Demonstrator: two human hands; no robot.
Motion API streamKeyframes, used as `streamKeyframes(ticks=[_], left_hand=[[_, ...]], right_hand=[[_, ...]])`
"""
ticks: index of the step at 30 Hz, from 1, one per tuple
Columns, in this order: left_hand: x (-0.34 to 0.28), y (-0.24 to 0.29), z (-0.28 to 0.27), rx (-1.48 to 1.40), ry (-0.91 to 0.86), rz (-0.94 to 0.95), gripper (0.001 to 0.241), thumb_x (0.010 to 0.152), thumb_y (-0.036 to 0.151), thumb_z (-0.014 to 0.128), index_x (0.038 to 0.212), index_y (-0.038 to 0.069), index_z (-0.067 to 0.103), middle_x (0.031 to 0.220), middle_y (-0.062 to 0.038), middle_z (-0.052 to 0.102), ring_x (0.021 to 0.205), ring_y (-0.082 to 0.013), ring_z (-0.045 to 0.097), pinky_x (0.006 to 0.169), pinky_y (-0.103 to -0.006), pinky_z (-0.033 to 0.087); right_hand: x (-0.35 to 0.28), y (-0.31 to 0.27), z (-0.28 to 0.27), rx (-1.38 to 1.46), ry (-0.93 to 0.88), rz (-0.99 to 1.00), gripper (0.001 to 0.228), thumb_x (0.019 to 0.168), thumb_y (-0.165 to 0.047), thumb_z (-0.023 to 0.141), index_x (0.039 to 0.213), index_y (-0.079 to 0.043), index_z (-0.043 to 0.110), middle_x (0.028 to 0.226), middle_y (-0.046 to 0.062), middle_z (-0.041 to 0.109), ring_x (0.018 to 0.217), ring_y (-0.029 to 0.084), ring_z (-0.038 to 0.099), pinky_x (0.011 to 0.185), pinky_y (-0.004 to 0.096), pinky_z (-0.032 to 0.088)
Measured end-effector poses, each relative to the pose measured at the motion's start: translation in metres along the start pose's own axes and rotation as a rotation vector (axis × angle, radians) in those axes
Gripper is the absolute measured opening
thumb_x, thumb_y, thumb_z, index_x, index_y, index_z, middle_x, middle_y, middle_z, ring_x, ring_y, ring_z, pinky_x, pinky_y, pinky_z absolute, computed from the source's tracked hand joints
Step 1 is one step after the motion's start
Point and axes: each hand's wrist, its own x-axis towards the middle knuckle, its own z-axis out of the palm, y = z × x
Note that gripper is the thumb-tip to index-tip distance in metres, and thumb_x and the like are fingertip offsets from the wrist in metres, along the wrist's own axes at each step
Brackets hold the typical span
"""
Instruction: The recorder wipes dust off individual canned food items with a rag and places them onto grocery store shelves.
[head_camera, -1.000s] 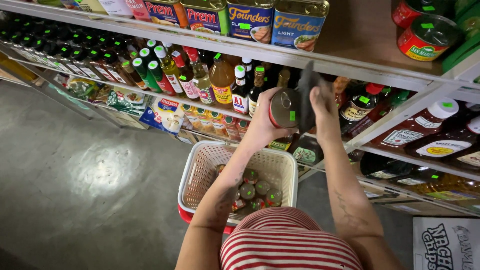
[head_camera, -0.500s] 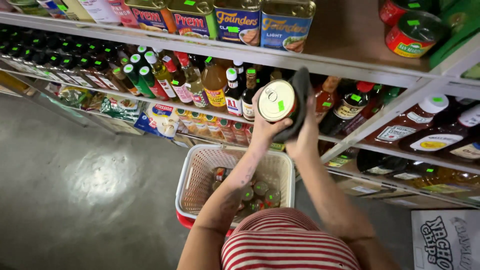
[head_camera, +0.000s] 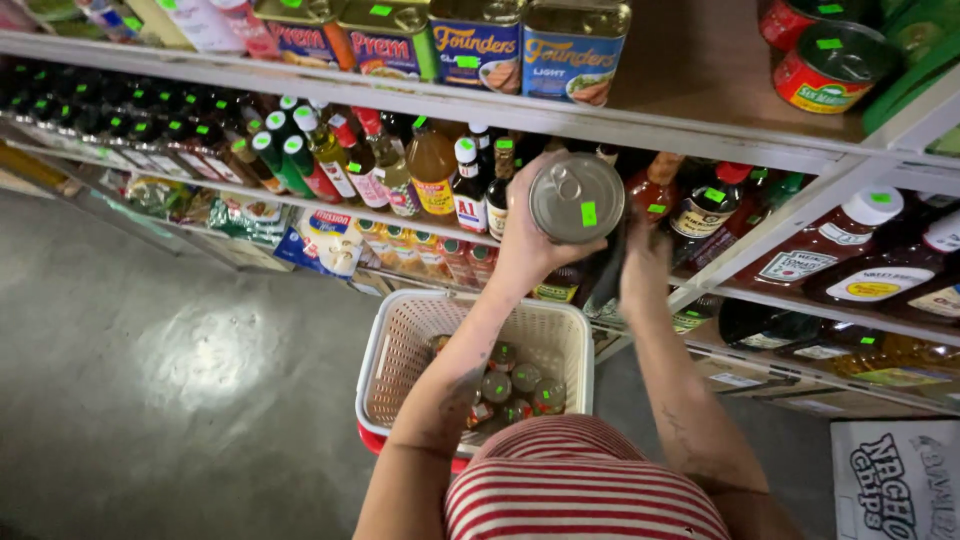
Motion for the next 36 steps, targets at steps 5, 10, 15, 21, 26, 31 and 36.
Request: streamKeyframes(ticks=[5, 10, 15, 21, 26, 31, 36], left_hand=[[-0.004, -0.005, 0.005, -0.079, -0.026, 0.007, 0.108, 0.059, 0.024, 0.101, 0.149, 0.009, 0.043, 0.146, -0.015, 0.044, 0.144, -0.0372, 0.042, 0.126, -0.0494, 0.029], [-0.012, -0.016, 0.019, -0.07, -0.116, 0.081, 0.108, 0.059, 0.013, 0.098, 0.149, 0.002, 0.039, 0.146, -0.021, 0.041, 0.144, -0.0437, 0.04, 0.126, -0.053, 0.03], [-0.001, -0.022, 0.003, -0.059, -0.033, 0.067, 0.084, 0.074, 0.006, 0.089, 0.146, 0.0, 0.045, 0.14, -0.026, 0.046, 0.138, -0.0478, 0.043, 0.121, -0.0541, 0.033], [0.002, 0.0, -0.018, -0.101, -0.014, 0.026, 0.099, 0.065, 0.011, 0.094, 0.149, 0.005, 0.042, 0.148, -0.02, 0.042, 0.145, -0.0421, 0.04, 0.125, -0.0536, 0.028], [-0.004, 0.008, -0.004, -0.134, -0.099, 0.022, 0.111, 0.051, 0.002, 0.092, 0.149, 0.0, 0.038, 0.147, -0.025, 0.041, 0.145, -0.0457, 0.038, 0.125, -0.0549, 0.027], [-0.007, 0.025, -0.002, -0.305, 0.038, -0.169, 0.11, 0.059, 0.016, 0.099, 0.15, 0.006, 0.038, 0.146, -0.018, 0.043, 0.142, -0.0362, 0.042, 0.123, -0.0527, 0.031], [-0.007, 0.015, 0.017, -0.679, 0.215, -0.5, 0.099, 0.073, 0.008, 0.086, 0.154, 0.004, 0.029, 0.143, -0.023, 0.046, 0.133, -0.0332, 0.047, 0.114, -0.0479, 0.045]], right_hand=[[0.032, 0.027, -0.026, 0.426, 0.346, -0.243, 0.018, 0.11, -0.024, 0.069, 0.116, -0.008, 0.074, 0.102, 0.013, 0.066, 0.097, 0.036, 0.067, 0.084, 0.043, 0.051], [0.029, -0.016, -0.034, 0.064, 0.392, -0.511, 0.019, 0.095, -0.031, 0.085, 0.102, -0.014, 0.079, 0.117, 0.01, 0.061, 0.106, 0.034, 0.064, 0.087, 0.043, 0.053], [0.004, -0.006, -0.019, -0.158, 0.371, -0.647, 0.022, 0.095, -0.049, 0.075, 0.095, -0.027, 0.079, 0.123, 0.001, 0.063, 0.108, 0.025, 0.065, 0.086, 0.031, 0.055], [0.029, 0.002, -0.056, 0.012, 0.324, -0.607, 0.023, 0.104, -0.032, 0.075, 0.124, -0.022, 0.081, 0.114, 0.007, 0.059, 0.1, 0.031, 0.065, 0.081, 0.039, 0.054], [0.029, -0.049, -0.054, -0.039, 0.357, -0.635, 0.024, 0.101, -0.036, 0.076, 0.114, -0.016, 0.08, 0.117, 0.014, 0.059, 0.105, 0.034, 0.063, 0.088, 0.041, 0.054], [0.013, -0.045, -0.046, 0.465, 0.332, -0.302, 0.027, 0.111, -0.03, 0.063, 0.111, -0.005, 0.072, 0.113, 0.015, 0.064, 0.101, 0.033, 0.065, 0.091, 0.044, 0.051], [-0.007, -0.008, 0.0, 0.435, 0.443, -0.385, 0.024, 0.104, -0.01, 0.064, 0.125, -0.002, 0.072, 0.101, 0.018, 0.052, 0.098, 0.041, 0.059, 0.089, 0.044, 0.048]])
